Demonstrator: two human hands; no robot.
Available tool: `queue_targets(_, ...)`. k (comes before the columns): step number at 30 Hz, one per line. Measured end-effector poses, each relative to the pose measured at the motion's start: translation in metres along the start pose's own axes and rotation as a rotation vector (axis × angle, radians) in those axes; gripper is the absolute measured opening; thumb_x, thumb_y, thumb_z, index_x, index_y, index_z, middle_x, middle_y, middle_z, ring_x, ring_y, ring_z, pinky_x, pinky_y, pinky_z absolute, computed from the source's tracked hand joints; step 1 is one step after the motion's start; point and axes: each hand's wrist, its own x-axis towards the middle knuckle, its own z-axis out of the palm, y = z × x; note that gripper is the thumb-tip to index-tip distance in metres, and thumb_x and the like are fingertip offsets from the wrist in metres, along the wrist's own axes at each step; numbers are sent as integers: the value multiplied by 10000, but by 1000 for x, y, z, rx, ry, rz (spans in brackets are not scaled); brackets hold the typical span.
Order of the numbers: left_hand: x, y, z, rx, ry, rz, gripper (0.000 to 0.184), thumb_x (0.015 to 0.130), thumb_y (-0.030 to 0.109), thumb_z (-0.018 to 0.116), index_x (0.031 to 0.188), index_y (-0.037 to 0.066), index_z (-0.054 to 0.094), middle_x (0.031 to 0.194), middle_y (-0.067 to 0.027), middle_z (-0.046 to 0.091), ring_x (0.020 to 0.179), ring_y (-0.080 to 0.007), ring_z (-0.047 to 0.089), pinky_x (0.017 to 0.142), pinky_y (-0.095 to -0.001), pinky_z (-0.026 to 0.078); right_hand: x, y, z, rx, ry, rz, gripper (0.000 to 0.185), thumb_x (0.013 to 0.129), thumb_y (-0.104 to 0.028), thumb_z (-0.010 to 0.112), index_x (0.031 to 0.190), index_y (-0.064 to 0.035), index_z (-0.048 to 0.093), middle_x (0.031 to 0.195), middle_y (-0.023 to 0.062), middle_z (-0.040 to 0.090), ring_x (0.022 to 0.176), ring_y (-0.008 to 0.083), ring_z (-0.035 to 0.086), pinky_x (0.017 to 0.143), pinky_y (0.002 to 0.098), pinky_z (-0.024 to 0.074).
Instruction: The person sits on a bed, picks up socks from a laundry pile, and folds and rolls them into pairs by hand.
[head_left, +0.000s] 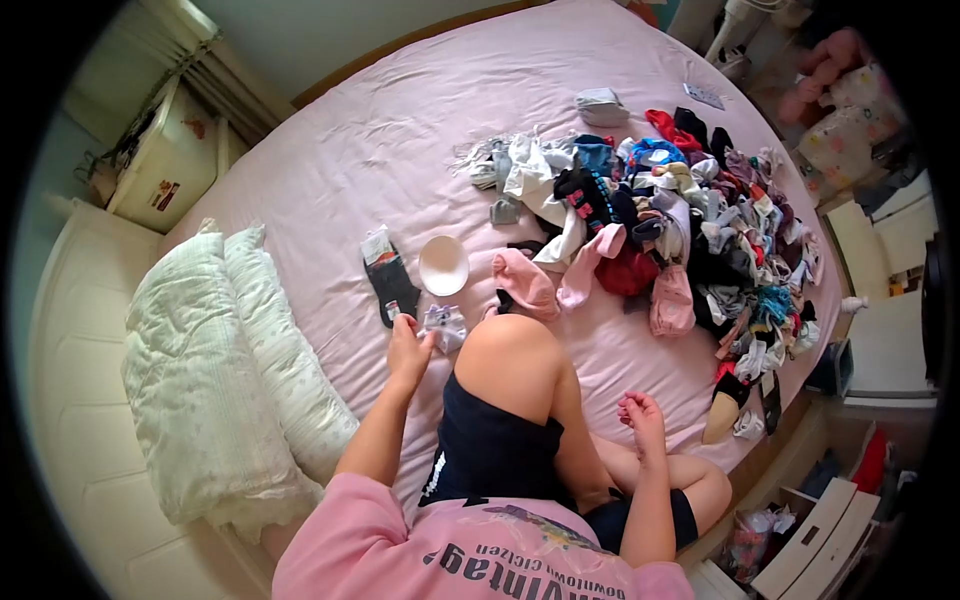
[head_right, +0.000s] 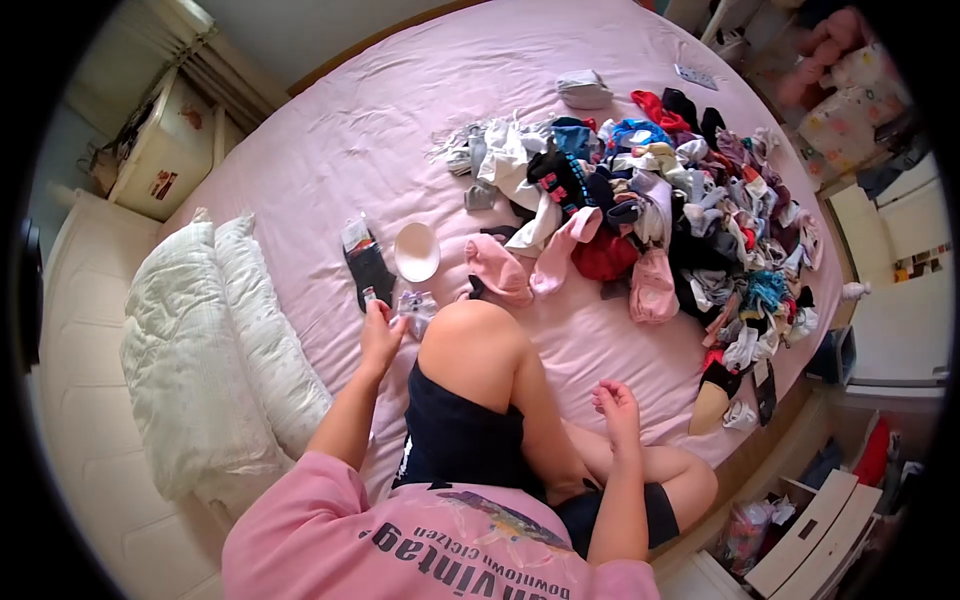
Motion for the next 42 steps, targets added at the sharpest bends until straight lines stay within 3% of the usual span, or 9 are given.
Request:
queue_targets(4,38,27,16,-438,-234,244,224,757,93,625,902,48,460,681,-5,464,569,-100,426,506,-247,368,0,4,4,-58,-30,8,193,837,-122,549,1006,-29,535,847,33,588,704,83,538,632,207,432)
queue_targets(9,77,116,57,-802,-1043,-363,707,765,244,648,1304,229,190,1121,-41,353,855,-160,423,609,-285,447,8,4,15,-123,-119,-34,207,842,-140,546,1017,-29,538,853,26,591,717,79,540,649,208,433)
queue_targets(13,102,100,148,-400,-674,-394,745,577,122,756,1191,98,336,1067,-139,424,914,-235,493,613,-339,490,1,6,13,-82,-141,-38,210,842,-124,541,1027,-26,534,857,26,589,725,77,536,656,204,428)
queue_targets(22,159,174,132,-964,-383,171,533,667,-27,491,1185,78,423,1047,-140,530,882,-194,532,732,-252,429,-3,35,-25,-43,16,57,194,844,-123,538,1011,-25,530,808,26,586,693,70,529,614,189,424)
queue_targets(26,122,210,125,-50,205,655,518,624,41,582,1127,104,479,1148,-174,474,1017,-300,480,851,-376,385,12,34,-23,-83,-26,40,201,844,-123,539,1019,-26,529,823,22,581,714,79,530,633,193,423)
queue_targets(28,86,241,119,-148,-113,761,328,602,115,613,928,116,577,1166,-114,461,1128,-329,391,941,-463,273,19,31,-18,-84,-49,12,206,843,-126,542,1024,-27,528,831,20,577,725,83,529,643,198,421)
queue_targets(31,52,247,139,412,-356,968,376,749,225,550,1125,233,533,1376,-143,245,1294,-302,177,1022,-509,105,18,19,-8,-134,-76,-4,218,842,-136,551,1030,-27,528,839,20,575,740,87,529,651,206,419)
queue_targets(34,42,258,157,380,-535,633,309,792,209,461,1068,113,561,1311,-129,348,1229,-280,294,996,-536,155,15,14,-2,-73,-57,5,227,827,-134,576,1008,-4,536,820,25,566,739,92,518,674,219,424)
queue_targets(42,-10,304,96,-376,-773,950,357,678,137,666,986,45,510,882,-79,555,797,-222,569,689,-304,457,16,-1,-1,32,210,-327,382,757,-83,640,1095,-16,474,1003,48,529,929,126,495,823,242,394)
